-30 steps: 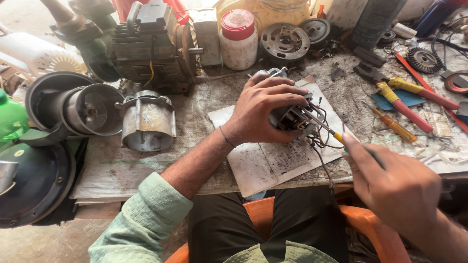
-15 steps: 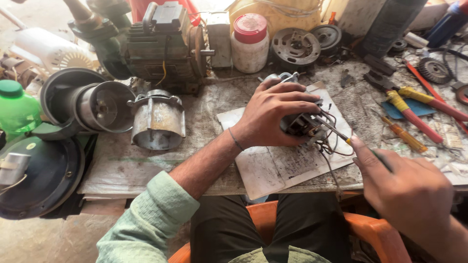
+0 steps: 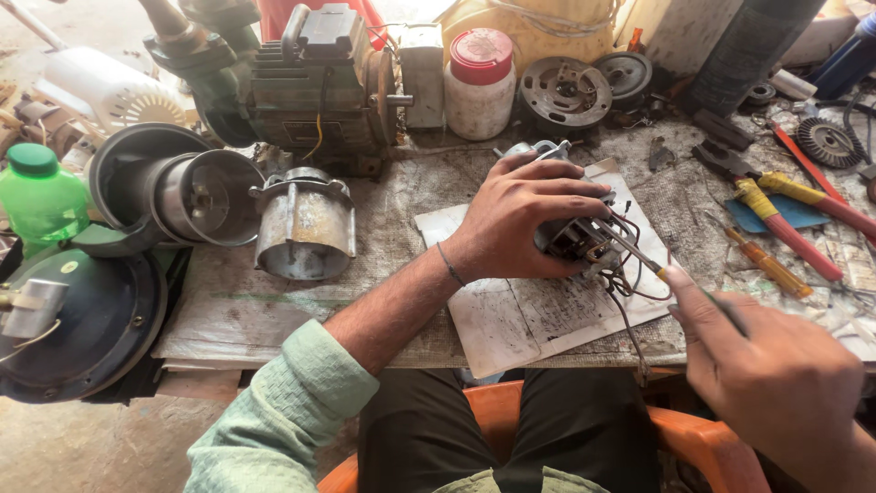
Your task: The person works on an electric motor at a cluttered workbench, using a screwdriver to loosen the terminal screws on the motor's connection plate, then using pliers to grip and pull the wires free from the motor housing, repositioning the motor between pulls.
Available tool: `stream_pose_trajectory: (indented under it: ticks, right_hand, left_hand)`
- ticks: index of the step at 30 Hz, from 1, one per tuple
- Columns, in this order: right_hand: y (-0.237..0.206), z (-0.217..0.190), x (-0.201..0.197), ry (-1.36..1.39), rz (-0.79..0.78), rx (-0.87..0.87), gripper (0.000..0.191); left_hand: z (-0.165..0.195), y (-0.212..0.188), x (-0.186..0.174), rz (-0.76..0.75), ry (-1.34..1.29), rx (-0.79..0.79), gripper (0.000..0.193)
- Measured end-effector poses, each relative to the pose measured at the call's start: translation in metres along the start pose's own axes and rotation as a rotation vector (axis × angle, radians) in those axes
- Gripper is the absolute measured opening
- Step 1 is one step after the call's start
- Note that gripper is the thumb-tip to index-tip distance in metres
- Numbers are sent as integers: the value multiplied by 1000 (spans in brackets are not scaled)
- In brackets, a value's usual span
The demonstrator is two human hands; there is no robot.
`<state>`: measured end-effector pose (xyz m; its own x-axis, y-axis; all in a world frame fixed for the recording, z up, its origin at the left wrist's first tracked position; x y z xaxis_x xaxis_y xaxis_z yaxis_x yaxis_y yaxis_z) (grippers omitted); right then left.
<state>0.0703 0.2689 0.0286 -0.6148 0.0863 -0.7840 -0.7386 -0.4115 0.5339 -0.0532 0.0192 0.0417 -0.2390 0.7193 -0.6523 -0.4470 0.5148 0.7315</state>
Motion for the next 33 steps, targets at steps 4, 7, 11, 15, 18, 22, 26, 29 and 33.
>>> stream_pose_trajectory:
  ticks: [4, 7, 11, 15, 18, 22, 26, 29, 33]
  right_hand:
    - [5, 33, 47, 1399, -421, 885, 44]
    - [5, 40, 58, 1676, -508, 1023, 38]
    - [3, 23, 29, 850, -12, 339, 39]
    - [-11, 12, 25, 551, 64, 301, 30]
    - [-15, 31, 53, 802, -215, 619, 39]
    - [-9, 49, 73, 1136, -405, 788, 39]
    - [2, 42, 60, 1224, -313, 689, 37]
    - [3, 20, 18, 659, 122, 213, 37]
    - [11, 2, -8, 178, 207, -156, 47]
  left_hand:
    - [-2, 0, 1, 2, -13, -4, 57]
    - [0, 0, 1, 0, 4, -2, 56]
    - [1, -1, 0, 4, 9, 0, 55]
    - [-1, -1, 1, -1, 7, 3, 55]
    - [-4, -2, 2, -6, 1, -7, 56]
    - [-2, -1, 3, -17, 20, -10, 56]
    - [1, -1, 2, -23, 65, -16, 69]
    - [6, -2, 1, 19, 167, -31, 76]
    - [8, -5, 7, -27, 146, -157, 87]
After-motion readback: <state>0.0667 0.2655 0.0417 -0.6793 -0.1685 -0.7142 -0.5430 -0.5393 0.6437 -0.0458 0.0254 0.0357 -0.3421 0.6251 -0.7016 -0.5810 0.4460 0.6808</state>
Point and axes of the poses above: each hand's wrist, its own y-axis towards the middle knuckle, its own x-axis out of the palm, z = x × y, the point moved 4 cm from there along y, towards the middle knuckle, and after that the axes turned 6 degrees about z, right-handed, at the moved point
